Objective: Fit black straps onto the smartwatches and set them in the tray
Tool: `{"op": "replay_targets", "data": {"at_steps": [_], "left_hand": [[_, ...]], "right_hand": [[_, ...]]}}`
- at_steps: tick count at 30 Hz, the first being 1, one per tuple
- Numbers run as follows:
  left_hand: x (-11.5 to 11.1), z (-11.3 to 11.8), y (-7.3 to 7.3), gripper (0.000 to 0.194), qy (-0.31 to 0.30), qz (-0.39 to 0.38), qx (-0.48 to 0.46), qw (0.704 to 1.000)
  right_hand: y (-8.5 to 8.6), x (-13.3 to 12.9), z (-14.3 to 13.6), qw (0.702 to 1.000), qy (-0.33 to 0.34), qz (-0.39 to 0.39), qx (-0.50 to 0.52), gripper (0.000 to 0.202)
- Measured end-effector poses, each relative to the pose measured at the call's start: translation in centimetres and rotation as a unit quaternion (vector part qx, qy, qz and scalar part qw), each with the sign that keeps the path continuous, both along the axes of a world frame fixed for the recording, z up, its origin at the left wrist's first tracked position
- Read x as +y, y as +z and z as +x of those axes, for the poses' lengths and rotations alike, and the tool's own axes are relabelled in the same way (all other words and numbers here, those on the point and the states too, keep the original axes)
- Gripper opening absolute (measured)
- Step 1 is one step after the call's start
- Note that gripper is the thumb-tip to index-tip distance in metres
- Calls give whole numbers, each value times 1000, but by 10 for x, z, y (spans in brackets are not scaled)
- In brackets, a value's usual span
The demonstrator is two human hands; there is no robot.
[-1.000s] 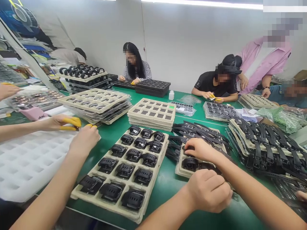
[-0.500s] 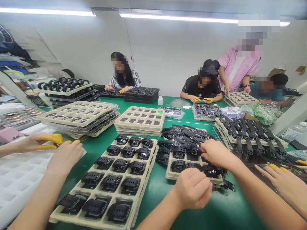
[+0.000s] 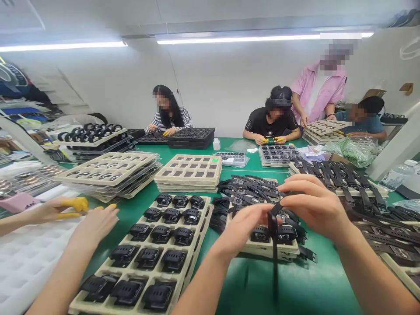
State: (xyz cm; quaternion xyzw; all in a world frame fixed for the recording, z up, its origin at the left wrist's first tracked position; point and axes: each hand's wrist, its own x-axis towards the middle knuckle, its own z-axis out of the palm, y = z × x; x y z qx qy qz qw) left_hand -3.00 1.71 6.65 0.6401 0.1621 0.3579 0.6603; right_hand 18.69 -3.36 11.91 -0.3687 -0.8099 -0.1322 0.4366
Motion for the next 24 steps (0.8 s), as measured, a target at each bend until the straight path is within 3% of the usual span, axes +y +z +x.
{"op": "replay_targets", "data": {"at_steps": [1, 3, 6, 9, 11, 12, 13, 15, 19, 21, 24], "left_hand": [[-2, 4, -3, 48, -60, -49, -25, 997], [-5, 10, -9, 48, -100, -105, -69, 987], [-6, 16, -14, 43, -41, -133, -95, 986], [-3, 14, -14, 41, 62, -161, -113, 979], [0, 9, -15, 40, 125, -178, -137, 966], [1, 6, -16, 38, 152, -181, -155, 959], [2, 2, -17, 37, 178, -186, -169, 951], [3, -6, -18, 34, 223, -192, -188, 937], [1, -18, -20, 30, 273, -193, -193, 922], [0, -23, -22, 27, 282, -191, -196, 919], [-3, -31, -24, 24, 286, -186, -203, 918]], "right_hand": [[-4, 2, -1, 1000, 10, -5, 9, 19], [-13, 8, -2, 1000, 17, -11, 19, 17], [-26, 10, -2, 998, -51, 1, 42, 13], [-42, -16, -9, 983, -148, 35, 106, 20], [-57, -45, -22, 985, -124, -52, 109, 11], [-67, -60, -32, 981, -75, -160, 75, 7], [-77, -74, -44, 959, -30, -280, 25, 8], [-102, -93, -70, 908, 9, -418, -30, 11], [-147, -96, -112, 861, -10, -506, -51, 28], [-155, -87, -120, 849, -6, -523, -73, 33], [-153, -76, -123, 835, -34, -540, -98, 35]]}}
